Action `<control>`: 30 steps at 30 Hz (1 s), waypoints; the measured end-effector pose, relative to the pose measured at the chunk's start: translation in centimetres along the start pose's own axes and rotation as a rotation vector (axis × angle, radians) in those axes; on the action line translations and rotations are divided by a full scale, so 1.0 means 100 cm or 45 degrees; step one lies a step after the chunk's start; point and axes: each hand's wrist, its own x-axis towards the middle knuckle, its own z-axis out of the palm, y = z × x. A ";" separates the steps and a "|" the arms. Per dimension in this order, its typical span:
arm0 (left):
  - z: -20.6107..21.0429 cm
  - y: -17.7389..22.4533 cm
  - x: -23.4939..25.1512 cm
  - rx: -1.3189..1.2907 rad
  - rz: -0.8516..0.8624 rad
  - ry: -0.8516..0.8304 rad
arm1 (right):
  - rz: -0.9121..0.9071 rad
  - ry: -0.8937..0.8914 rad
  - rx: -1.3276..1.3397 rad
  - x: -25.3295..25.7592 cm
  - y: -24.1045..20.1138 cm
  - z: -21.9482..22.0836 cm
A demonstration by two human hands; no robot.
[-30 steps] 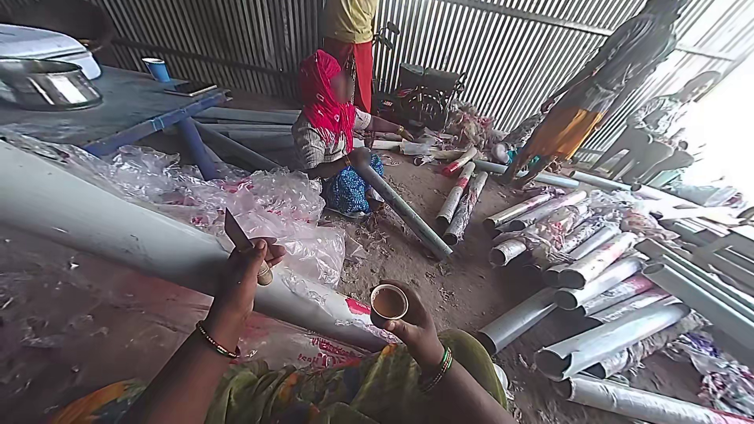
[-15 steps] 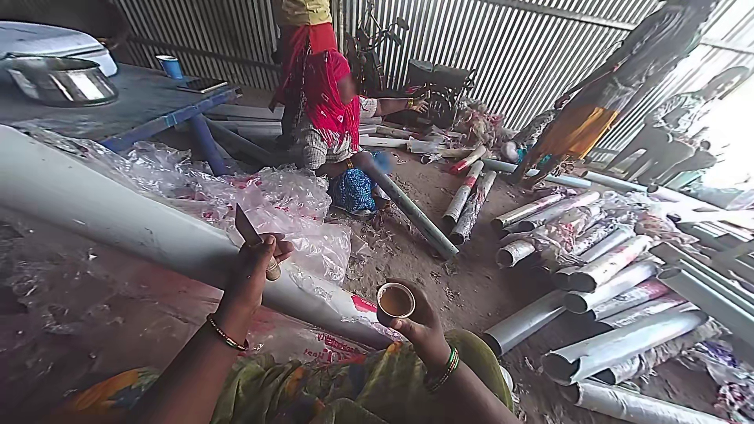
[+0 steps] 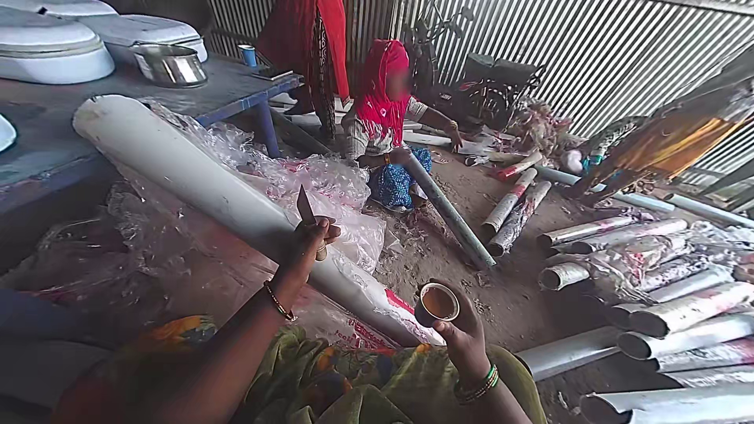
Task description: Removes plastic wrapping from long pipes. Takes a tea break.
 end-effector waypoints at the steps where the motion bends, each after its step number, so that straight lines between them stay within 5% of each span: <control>1: 0.000 0.000 0.000 0.001 0.001 -0.005 | 0.006 0.001 0.008 0.000 0.000 0.000; 30: 0.000 -0.004 0.001 0.054 0.037 -0.008 | 0.057 0.007 0.006 -0.001 -0.002 0.001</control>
